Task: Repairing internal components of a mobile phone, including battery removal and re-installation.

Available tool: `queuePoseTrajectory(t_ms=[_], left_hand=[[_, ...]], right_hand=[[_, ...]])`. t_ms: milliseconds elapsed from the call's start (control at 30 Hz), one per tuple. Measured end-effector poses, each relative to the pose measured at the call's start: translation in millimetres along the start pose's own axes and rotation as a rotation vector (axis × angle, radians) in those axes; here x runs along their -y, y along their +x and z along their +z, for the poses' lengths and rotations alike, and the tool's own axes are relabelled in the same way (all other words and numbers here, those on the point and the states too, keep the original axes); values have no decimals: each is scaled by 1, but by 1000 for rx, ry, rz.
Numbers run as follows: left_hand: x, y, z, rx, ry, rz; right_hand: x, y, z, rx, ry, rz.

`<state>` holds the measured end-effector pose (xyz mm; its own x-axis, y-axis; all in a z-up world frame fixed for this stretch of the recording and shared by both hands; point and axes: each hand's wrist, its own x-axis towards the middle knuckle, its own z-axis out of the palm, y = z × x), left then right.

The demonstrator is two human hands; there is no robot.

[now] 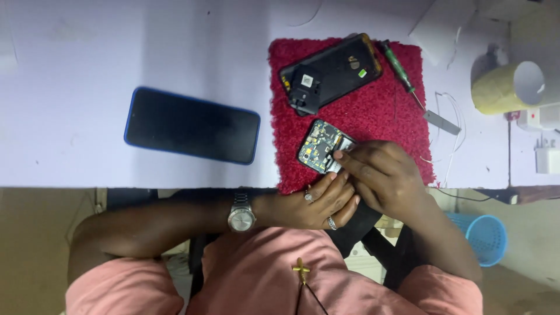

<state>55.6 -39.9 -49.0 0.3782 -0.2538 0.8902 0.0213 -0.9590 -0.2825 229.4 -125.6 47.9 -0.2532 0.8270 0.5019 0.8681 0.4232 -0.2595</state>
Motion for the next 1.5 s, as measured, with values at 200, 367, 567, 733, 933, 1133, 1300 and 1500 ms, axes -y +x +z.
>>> queuePoseTrajectory(t_ms=[200,367,567,733,933,1133,1300,1500], left_hand=[[5,2,-6,67,10,30],[2,-1,-5,77,11,24],[-5,-3,-2,71,-5,-30],[1,-1,-4,62,12,8],[2,0,-4,62,18,0],[-2,-4,-3,71,15,-4],[-3,-5,-3,74,-8,6],[-3,-5,-3,89,-21,-5]], right_hand=[[-2,-1,5,-27,-4,-29],[-2,2,4,-14,-9,-33],[-3,5,1,18,-4,-30],[-1,12,-3,47,-2,-13],[-4,11,-3,68,1,-16],[-1,14,-4,56,-26,-36],[0,17,-4,50,-29,-46],[0,22,-7,74,-22,-47]])
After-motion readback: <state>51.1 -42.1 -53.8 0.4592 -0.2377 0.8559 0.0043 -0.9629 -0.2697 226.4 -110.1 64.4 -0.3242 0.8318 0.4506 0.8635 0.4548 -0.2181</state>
